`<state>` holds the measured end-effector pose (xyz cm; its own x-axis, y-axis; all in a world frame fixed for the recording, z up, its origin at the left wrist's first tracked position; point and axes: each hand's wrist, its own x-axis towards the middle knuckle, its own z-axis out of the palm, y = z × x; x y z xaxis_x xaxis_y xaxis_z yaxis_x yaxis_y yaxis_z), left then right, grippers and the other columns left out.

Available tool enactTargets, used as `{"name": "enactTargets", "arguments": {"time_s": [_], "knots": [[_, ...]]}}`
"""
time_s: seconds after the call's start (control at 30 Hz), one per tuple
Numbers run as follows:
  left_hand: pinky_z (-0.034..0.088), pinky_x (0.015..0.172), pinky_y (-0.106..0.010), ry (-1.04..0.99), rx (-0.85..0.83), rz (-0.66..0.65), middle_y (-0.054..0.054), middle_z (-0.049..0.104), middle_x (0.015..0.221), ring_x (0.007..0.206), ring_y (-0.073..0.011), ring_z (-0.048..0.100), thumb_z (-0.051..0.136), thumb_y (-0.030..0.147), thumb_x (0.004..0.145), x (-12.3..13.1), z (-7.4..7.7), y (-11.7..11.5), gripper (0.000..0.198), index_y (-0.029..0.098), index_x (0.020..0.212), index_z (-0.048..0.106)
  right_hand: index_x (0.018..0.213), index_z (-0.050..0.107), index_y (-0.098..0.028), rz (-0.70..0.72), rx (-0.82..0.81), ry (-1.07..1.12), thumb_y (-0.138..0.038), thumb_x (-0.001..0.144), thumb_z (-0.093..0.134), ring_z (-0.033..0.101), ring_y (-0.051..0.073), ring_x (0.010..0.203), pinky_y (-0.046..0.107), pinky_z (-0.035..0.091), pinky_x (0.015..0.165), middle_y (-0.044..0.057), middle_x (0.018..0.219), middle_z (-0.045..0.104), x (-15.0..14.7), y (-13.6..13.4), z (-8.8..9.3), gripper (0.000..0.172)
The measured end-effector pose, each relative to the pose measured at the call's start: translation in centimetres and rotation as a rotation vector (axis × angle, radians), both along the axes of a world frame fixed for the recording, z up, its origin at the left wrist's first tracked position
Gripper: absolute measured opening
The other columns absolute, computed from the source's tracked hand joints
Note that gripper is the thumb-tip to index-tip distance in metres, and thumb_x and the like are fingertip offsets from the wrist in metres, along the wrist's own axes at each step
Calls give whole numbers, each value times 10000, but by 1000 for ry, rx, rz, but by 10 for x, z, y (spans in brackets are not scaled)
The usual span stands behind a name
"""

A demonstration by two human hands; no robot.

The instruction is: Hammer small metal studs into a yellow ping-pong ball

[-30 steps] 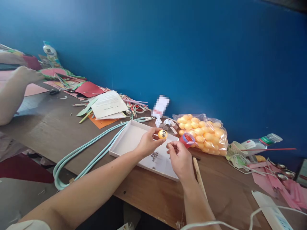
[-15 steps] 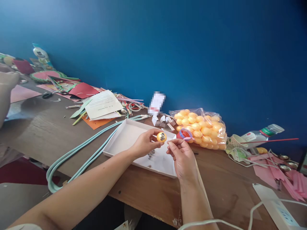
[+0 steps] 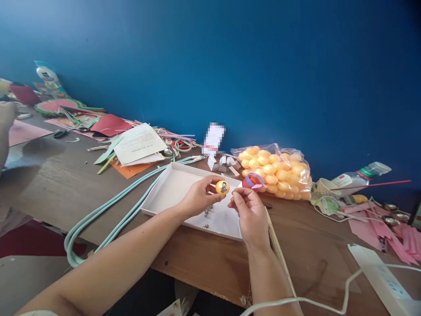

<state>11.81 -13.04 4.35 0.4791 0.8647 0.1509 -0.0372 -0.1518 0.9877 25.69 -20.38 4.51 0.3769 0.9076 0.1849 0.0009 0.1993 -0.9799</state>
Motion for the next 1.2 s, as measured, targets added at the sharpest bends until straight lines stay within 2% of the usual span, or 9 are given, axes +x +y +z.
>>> {"name": "enactTargets", "arguments": {"time_s": [0.13, 0.27, 0.53, 0.73, 1.03, 1.2], "knots": [[519, 662, -242, 8, 48, 0, -66, 630, 1035, 841, -143, 611, 693, 216, 709, 0, -1, 0, 409, 174, 1097, 570, 1004, 620, -209, 13, -7, 56, -348, 837, 636, 621, 119, 701, 283, 526, 676, 4, 868, 642, -1, 0, -1, 217], [513, 658, -237, 23, 76, 6, -68, 627, 1044, 839, -142, 611, 690, 234, 717, 0, -1, -1, 397, 174, 1092, 573, 953, 633, -206, -6, 8, 64, -355, 837, 634, 627, 140, 761, 295, 536, 680, 3, 842, 633, -1, 1, -4, 189], [522, 647, -236, 22, 70, 1, -67, 627, 1063, 847, -145, 610, 706, 237, 701, 0, -3, 0, 417, 183, 1093, 575, 945, 627, -208, -57, 11, -36, -329, 831, 643, 603, 113, 672, 274, 500, 667, -14, 812, 626, 2, -1, -2, 167], [531, 621, -234, 22, 23, -9, -75, 630, 1053, 835, -144, 610, 706, 248, 707, -1, 1, -1, 413, 169, 1089, 570, 953, 646, -213, -54, 55, 63, -293, 796, 685, 633, 145, 808, 310, 532, 740, 10, 913, 652, -2, -1, 0, 180], [544, 621, -240, 6, 6, -13, -76, 627, 1056, 824, -143, 617, 721, 244, 696, 0, 0, 0, 406, 166, 1068, 579, 898, 649, -184, -39, 25, 109, -307, 770, 716, 665, 161, 769, 354, 550, 766, 13, 820, 678, -2, -1, -3, 190], [551, 631, -249, -2, 5, -36, -76, 626, 1065, 801, -131, 613, 708, 222, 707, -1, 0, 1, 401, 166, 1080, 574, 869, 655, -195, 0, 38, 130, -279, 782, 709, 632, 126, 742, 308, 551, 744, -10, 779, 661, -2, -1, -2, 133]]}}
